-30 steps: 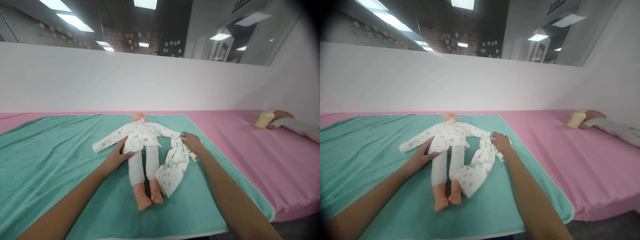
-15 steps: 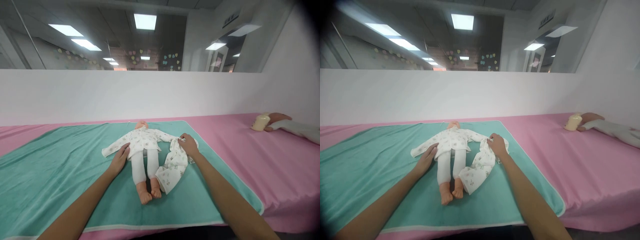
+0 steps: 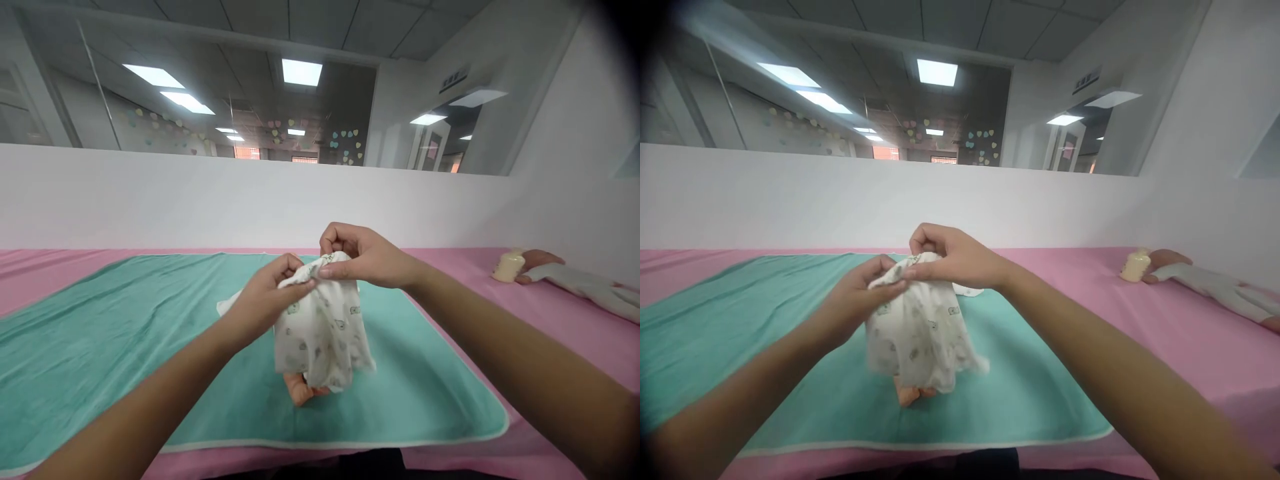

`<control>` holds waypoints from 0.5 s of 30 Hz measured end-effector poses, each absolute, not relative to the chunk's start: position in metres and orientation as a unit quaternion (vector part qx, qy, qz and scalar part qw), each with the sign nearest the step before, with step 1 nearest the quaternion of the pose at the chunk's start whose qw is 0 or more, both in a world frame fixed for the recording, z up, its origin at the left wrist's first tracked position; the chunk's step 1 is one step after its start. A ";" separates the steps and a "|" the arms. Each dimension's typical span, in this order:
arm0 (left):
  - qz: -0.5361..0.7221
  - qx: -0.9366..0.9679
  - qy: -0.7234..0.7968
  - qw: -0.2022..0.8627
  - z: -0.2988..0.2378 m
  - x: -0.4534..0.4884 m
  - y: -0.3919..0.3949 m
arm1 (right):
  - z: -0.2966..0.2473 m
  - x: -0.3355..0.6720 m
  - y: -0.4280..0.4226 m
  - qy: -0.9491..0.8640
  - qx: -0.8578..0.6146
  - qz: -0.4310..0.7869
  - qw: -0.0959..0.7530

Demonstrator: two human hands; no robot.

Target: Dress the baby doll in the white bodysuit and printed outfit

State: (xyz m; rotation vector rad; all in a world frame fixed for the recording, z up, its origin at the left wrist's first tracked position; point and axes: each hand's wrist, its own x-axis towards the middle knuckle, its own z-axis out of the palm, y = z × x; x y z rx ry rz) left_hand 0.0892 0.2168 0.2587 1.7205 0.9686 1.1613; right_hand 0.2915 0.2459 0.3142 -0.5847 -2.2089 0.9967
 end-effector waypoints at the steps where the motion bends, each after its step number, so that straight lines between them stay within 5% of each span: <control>1: 0.475 0.661 0.393 0.428 0.264 0.081 0.214 | 0.320 0.291 0.244 -0.839 -0.209 0.403 0.299; 7: 0.529 0.612 0.334 0.484 0.300 0.030 0.195 | 0.342 0.299 0.236 -0.855 -0.177 0.483 0.063; 15: 0.477 0.686 0.409 0.368 0.291 -0.011 0.175 | 0.369 0.321 0.226 -0.930 -0.269 0.220 0.117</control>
